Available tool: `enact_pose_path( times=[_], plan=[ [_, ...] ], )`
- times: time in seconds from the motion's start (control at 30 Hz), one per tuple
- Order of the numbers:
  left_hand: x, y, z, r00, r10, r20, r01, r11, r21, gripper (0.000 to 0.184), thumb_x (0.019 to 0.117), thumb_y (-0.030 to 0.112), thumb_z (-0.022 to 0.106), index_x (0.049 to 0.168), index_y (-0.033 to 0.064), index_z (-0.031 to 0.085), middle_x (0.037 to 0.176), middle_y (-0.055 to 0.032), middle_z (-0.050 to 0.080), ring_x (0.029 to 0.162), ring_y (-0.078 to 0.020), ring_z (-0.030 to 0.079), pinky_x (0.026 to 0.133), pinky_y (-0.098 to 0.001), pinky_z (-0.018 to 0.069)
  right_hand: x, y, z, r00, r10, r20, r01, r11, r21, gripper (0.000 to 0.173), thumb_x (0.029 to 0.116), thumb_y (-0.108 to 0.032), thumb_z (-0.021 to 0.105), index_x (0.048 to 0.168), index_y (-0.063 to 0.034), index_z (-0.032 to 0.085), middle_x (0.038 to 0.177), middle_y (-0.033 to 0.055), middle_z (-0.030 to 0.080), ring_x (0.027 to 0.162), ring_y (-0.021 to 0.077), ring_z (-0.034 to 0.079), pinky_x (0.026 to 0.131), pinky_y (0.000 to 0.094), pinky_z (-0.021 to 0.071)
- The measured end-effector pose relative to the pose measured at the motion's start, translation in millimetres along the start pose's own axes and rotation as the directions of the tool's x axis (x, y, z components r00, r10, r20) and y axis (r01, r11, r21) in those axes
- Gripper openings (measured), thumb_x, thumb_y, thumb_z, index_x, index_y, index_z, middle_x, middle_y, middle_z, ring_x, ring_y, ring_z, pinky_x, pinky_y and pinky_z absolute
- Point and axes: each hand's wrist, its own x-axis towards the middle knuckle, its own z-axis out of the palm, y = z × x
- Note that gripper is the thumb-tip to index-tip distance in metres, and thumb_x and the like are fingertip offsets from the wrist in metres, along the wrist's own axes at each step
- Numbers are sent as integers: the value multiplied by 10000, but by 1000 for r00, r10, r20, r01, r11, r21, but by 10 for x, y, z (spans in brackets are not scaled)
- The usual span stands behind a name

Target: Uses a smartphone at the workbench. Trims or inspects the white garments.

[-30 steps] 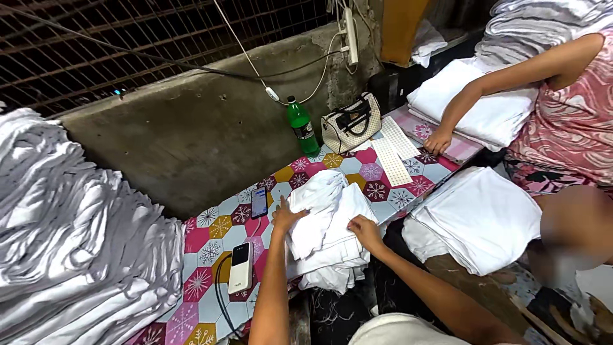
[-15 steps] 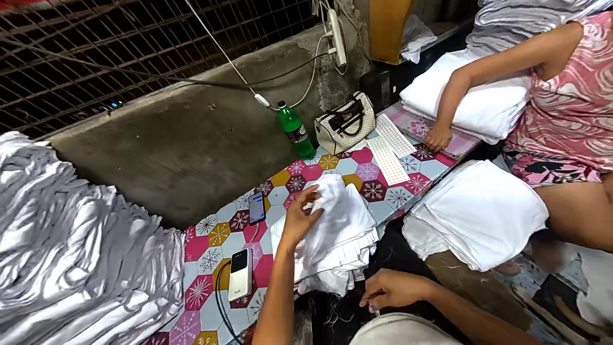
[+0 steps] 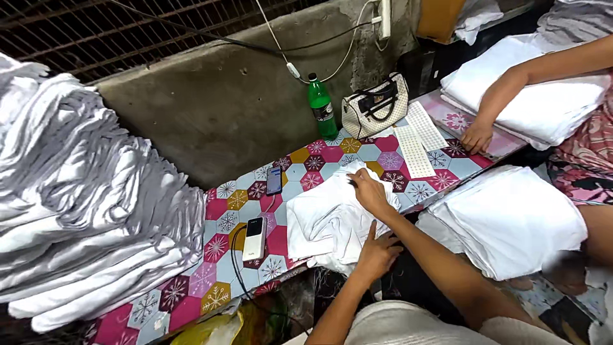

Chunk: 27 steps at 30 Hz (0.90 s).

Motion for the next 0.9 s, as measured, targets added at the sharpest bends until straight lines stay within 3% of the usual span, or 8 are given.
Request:
enact_pose_path(
  times=[0.07,0.13,0.27,0.47,0.67,0.73,0.8,0.9],
  plan=[
    [-231,-32,-253,964,-86,-250,72,995,-65,186,949,87,636,1049,71,793,1149,-100,758,1199,-278,676,1178,-611,351,214,469,434,994,78,-76,-82,995,-61,475,990,-49,488,1452,-114,579,1432,248,546,1149,458,635,883,629,531],
    [-531,-162,-555,782,-322,-533,367,930,-24,191,930,92,618,990,1,775,1076,-181,743,1115,-341,689,1094,-552,457,213,721,651,978,143,-153,-142,990,16,495,984,-40,494,1461,-141,580,1421,232,566,1117,438,661,876,611,548],
    [-1047,-566,-867,371,-768,-523,774,567,-283,373,969,154,642,1231,-111,635,1240,-306,627,1186,-437,596,1031,-562,474,133,741,650,966,151,-208,-143,988,53,470,983,-39,524,1437,-132,604,1381,223,597,1081,423,678,861,592,553],
    [-523,-568,-772,587,-594,-549,690,723,-44,343,896,190,752,1100,-82,707,1144,-305,645,1100,-464,630,953,-566,524,141,738,645,968,143,-207,-136,990,44,458,987,-47,523,1428,-129,613,1377,216,601,1095,412,675,868,579,549],
    [-688,-625,-1182,663,-749,-3,716,635,-289,85,873,22,737,876,-63,732,927,-170,701,877,-245,687,853,-418,571,115,820,633,976,139,-165,-136,990,32,480,988,-46,509,1451,-144,592,1402,209,585,1087,410,677,877,574,551],
    [-981,-495,-1391,620,-738,266,783,560,-271,92,872,47,745,867,-45,737,893,-131,712,854,-206,681,849,-414,559,125,839,636,974,132,-185,-124,991,54,475,984,-43,508,1437,-145,607,1386,207,597,1066,407,684,857,574,556],
    [-1210,-393,-1567,542,-778,318,841,502,-204,110,904,85,731,885,-22,750,845,-108,725,812,-200,688,822,-436,561,145,827,616,972,145,-186,-131,987,88,465,988,-46,506,1430,-143,613,1379,202,602,1076,401,681,872,573,548],
    [-1291,-385,-1692,374,-927,-42,917,376,-130,231,1019,105,594,1078,-68,735,1014,-236,736,985,-366,710,947,-565,527,155,834,630,966,148,-214,-133,988,81,428,988,-54,520,1392,-128,642,1360,209,608,1130,392,660,905,552,543]
  ],
)
